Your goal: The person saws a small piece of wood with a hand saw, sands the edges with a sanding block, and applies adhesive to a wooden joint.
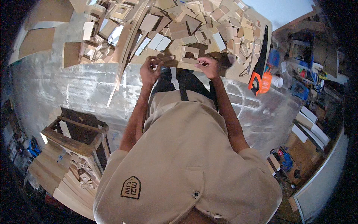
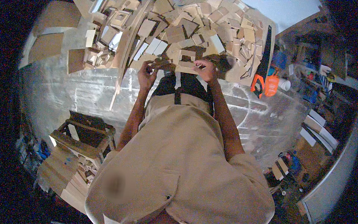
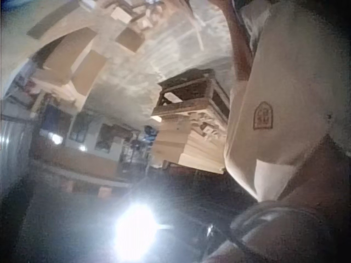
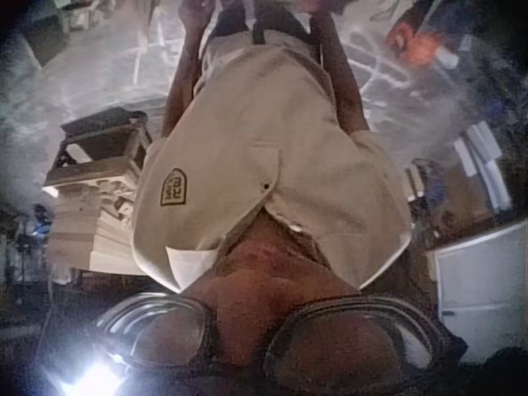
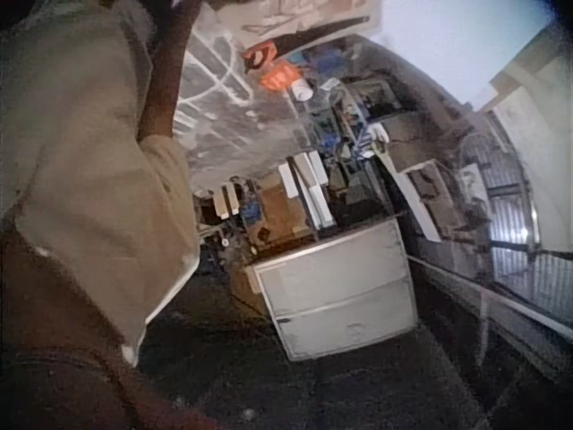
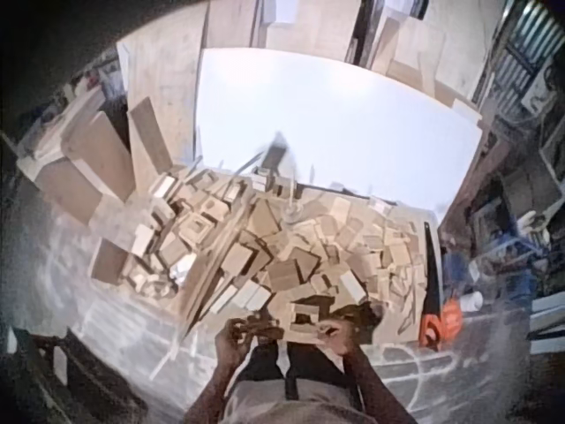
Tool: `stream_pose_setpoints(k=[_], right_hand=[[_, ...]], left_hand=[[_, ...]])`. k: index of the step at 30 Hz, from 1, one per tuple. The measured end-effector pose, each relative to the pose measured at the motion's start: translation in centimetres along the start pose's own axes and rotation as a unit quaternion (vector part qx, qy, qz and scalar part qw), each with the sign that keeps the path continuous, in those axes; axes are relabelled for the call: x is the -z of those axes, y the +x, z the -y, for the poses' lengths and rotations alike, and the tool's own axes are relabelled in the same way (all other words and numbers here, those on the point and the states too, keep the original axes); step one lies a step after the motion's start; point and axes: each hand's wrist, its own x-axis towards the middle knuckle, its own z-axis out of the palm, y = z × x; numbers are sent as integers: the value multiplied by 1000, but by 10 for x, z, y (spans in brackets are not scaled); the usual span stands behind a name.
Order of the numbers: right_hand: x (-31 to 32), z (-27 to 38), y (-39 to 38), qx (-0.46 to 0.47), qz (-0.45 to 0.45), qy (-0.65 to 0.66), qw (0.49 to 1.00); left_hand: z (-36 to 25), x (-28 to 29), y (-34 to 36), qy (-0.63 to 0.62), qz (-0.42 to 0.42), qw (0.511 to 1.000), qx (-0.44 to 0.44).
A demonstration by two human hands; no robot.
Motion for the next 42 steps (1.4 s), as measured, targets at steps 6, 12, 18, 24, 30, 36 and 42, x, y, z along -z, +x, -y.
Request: stream_pose_setpoints(k=[6,12,18,24,30,36,42], right_hand=[[-2,10,-3,-22,-1,-31,999],[-2,14,-4,1,-6,-46,999],[-2,19,-6,-37,8,-28,999],[-3,15,-4,16,-11,-39,999],[-3,8,-5,0,-6,-37,999],[-2,9,-5,-10,2,-51,999],[-1,11,-5,-28,-7,-41,999]], left_hand=[[-16,-19,9,-85,173,976,-103],[-20,-36,26,-51,225,968,-102],[-3,-43,25,-43,177,972,-150],[-12,-44,28,-41,161,973,-160],[-15,-49,25,70,182,968,-158],[-18,-47,18,68,164,969,-174],[-7,-51,19,58,161,970,-171]])
